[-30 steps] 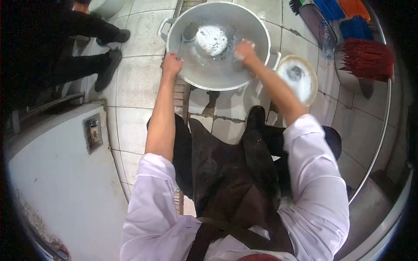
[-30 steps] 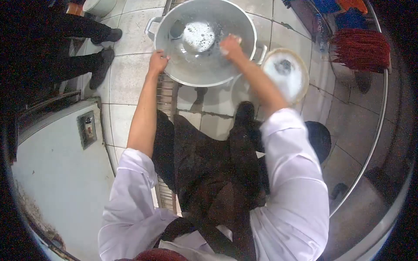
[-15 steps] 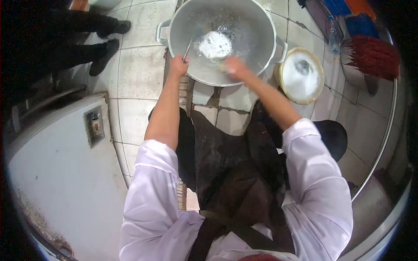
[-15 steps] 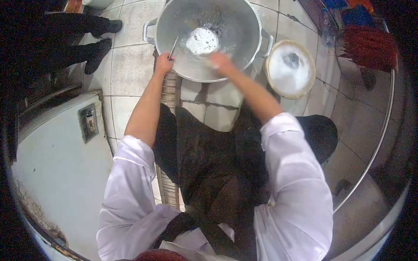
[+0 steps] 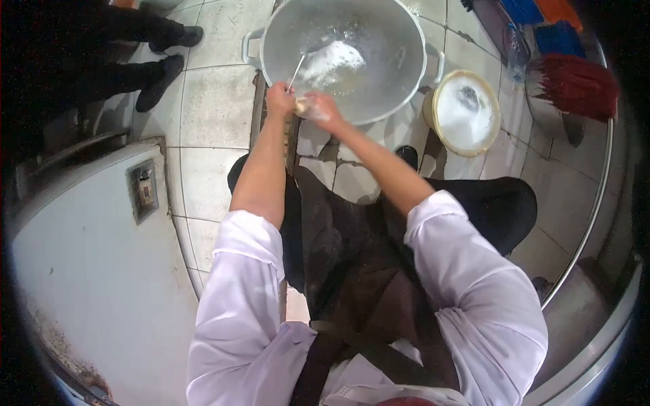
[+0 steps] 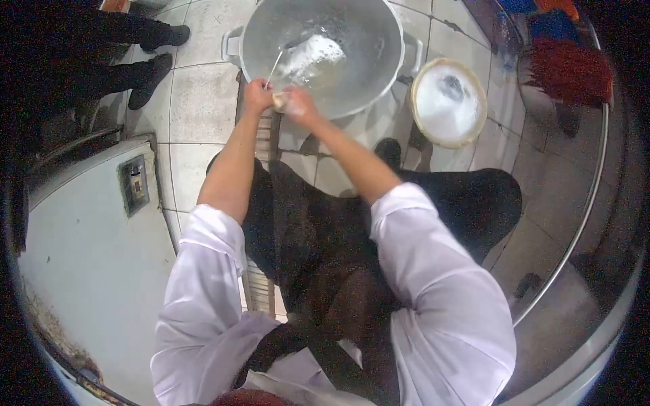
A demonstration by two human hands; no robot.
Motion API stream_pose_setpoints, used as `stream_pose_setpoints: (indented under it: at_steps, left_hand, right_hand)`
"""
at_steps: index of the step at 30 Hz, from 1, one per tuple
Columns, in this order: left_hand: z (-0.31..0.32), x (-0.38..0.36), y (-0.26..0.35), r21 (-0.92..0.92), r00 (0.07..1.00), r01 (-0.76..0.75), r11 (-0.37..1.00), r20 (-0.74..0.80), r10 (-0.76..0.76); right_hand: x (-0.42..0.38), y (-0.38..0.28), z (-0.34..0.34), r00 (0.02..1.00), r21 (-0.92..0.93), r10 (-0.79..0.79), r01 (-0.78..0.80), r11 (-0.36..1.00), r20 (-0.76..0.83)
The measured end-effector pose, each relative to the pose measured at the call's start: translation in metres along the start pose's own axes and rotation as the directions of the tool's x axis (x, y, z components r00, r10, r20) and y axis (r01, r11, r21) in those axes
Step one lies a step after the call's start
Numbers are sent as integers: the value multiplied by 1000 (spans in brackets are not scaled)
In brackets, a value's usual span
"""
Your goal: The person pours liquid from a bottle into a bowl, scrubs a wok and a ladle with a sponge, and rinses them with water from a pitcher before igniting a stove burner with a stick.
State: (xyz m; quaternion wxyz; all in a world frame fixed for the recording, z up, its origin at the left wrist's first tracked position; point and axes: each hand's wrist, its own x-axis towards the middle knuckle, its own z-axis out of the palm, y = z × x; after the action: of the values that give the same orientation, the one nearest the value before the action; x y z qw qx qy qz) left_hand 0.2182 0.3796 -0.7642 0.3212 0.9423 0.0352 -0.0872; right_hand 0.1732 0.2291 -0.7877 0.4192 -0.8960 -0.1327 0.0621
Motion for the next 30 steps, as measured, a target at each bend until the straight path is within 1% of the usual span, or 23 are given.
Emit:
stream_pose_setpoints:
  at_steps: [1,3,5,6,7,9,10,12,13,14,15,16,17,18,20,21,22,23,24,26,28,29,30]
  left_hand:
    - [-1,0,1,-27,1000,27,999,-3,-28]
    - [-2,1,4,-62,998,57,996,-5,-57]
    - [0,3,5,-55,998,61,997,32,-59]
    - [2,2,3,-57,997,68,996,34,-67]
    - [5,3,0,-79,999,41,996,13,-40]
    - [5,2,5,-98,1000,11,995,-15,-13]
    - [0,-5,14,-112,998,0,994,-63,-7]
    - [0,-12,26,-127,993,-15,992,-114,1]
    - [1,-13,30,-131,979,-34,991,-204,7]
    - [1,-12,32,-134,956,-53,990,-294,11]
    - [4,-11,28,-129,953,-54,990,-302,13]
    - [13,-8,18,-56,911,-180,982,-385,146]
    - [18,-8,11,29,851,-295,955,-447,276]
    - [12,-11,16,38,851,-299,954,-442,284]
    - [-5,-18,35,-100,961,-98,990,-268,68]
    - [-1,-18,29,-83,950,-150,985,-287,120]
    - [-3,-13,32,-72,944,-163,984,-300,135]
    - [-2,-16,34,-75,947,-146,986,-298,118]
    - [-2,-21,34,-79,952,-123,989,-290,95]
    - [-2,-20,31,-98,957,-112,989,-277,81]
    - [1,-12,26,-149,951,-58,987,-308,9]
    - [-4,-14,36,-145,954,49,988,-287,-89]
    - [8,-13,21,-204,936,54,977,-331,-121]
  right_hand:
    - [-9,32,-11,975,-199,-221,216,956,-4]
    - [-25,64,-72,991,-237,117,-99,966,61]
    - [-18,84,-138,968,-617,150,4,787,199]
    - [-20,79,-149,967,-616,152,8,787,207]
    - [-24,71,-157,993,-798,59,44,601,99]
    - [-34,56,-150,998,-927,-68,39,374,14]
    - [-39,42,-131,997,-892,79,-23,452,14]
    - [-32,48,-71,978,-760,201,-90,643,55]
    - [-24,75,-19,982,-650,172,-80,756,79]
    - [-12,107,38,999,-309,-33,41,950,32]
    - [4,123,80,974,67,-208,215,974,-91]
    - [36,69,53,991,3,-110,110,994,73]
    - [59,14,20,973,-72,10,7,997,229]
    - [70,15,21,975,-64,9,5,998,223]
    - [115,41,19,965,-111,-240,251,962,105]
    - [129,63,31,964,-108,-248,258,960,95]
    - [141,83,48,979,-141,-201,201,969,19]
    - [148,78,45,987,-165,-151,140,976,-57]
    - [135,76,43,989,-137,-144,148,980,35]
    - [98,14,-4,968,-80,-126,146,986,219]
    - [71,23,7,938,-138,-137,189,972,318]
    - [57,31,10,918,-169,-135,211,963,374]
    - [43,34,10,897,-179,-123,216,960,424]
